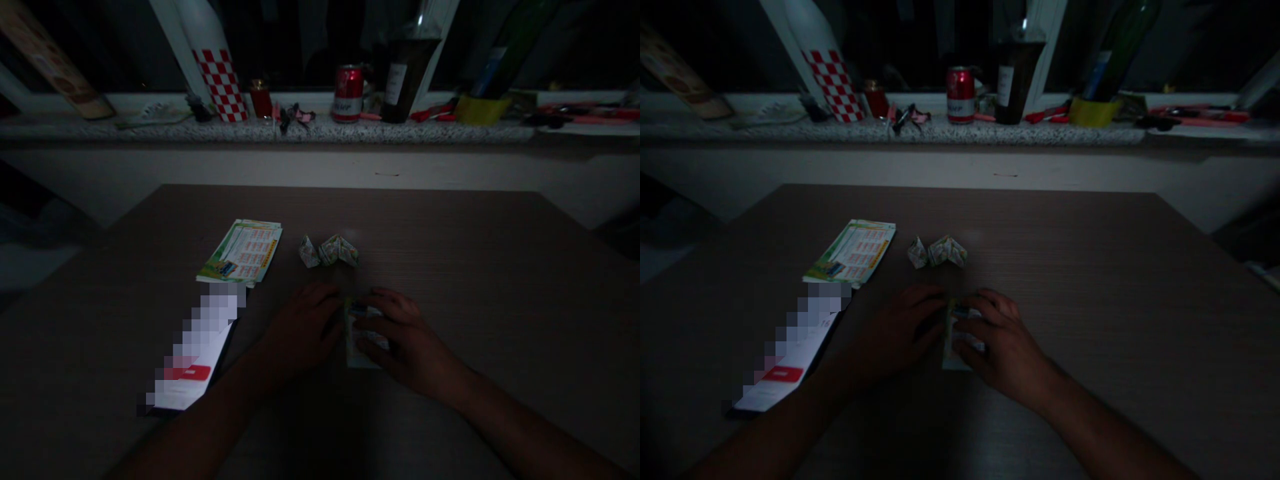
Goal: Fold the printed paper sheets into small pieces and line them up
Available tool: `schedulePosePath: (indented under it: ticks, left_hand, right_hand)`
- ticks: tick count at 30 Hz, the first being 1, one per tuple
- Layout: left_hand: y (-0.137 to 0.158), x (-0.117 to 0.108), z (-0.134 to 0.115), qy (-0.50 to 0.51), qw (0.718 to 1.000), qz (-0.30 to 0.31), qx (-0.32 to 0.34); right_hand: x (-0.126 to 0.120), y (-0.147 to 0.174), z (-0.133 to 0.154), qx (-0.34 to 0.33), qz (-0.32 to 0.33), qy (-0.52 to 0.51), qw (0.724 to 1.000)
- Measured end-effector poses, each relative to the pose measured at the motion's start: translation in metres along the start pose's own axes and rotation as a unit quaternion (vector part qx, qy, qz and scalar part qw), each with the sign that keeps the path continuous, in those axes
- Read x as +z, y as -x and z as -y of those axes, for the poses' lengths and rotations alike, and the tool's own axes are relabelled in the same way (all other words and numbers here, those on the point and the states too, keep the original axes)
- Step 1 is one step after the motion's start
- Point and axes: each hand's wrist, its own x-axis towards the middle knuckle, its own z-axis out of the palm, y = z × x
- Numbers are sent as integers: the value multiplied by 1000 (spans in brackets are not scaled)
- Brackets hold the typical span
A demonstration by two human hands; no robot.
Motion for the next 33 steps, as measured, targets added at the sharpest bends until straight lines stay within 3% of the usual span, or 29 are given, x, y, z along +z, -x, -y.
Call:
schedulePosePath:
  ticks: [21, 29, 33]
  left_hand:
    - [1, -2, -2, 1, 1000, -1, -3]
    - [-5, 13, -10, -11, 990, -62, -130]
    - [-10, 15, -12, -17, 986, -64, -153]
  right_hand:
    - [0, 0, 0, 2, 5, -2, 1000]
    - [0, 0, -1, -4, -1, -7, 1000]
    - [-2, -1, 1, -2, 6, -5, 1000]
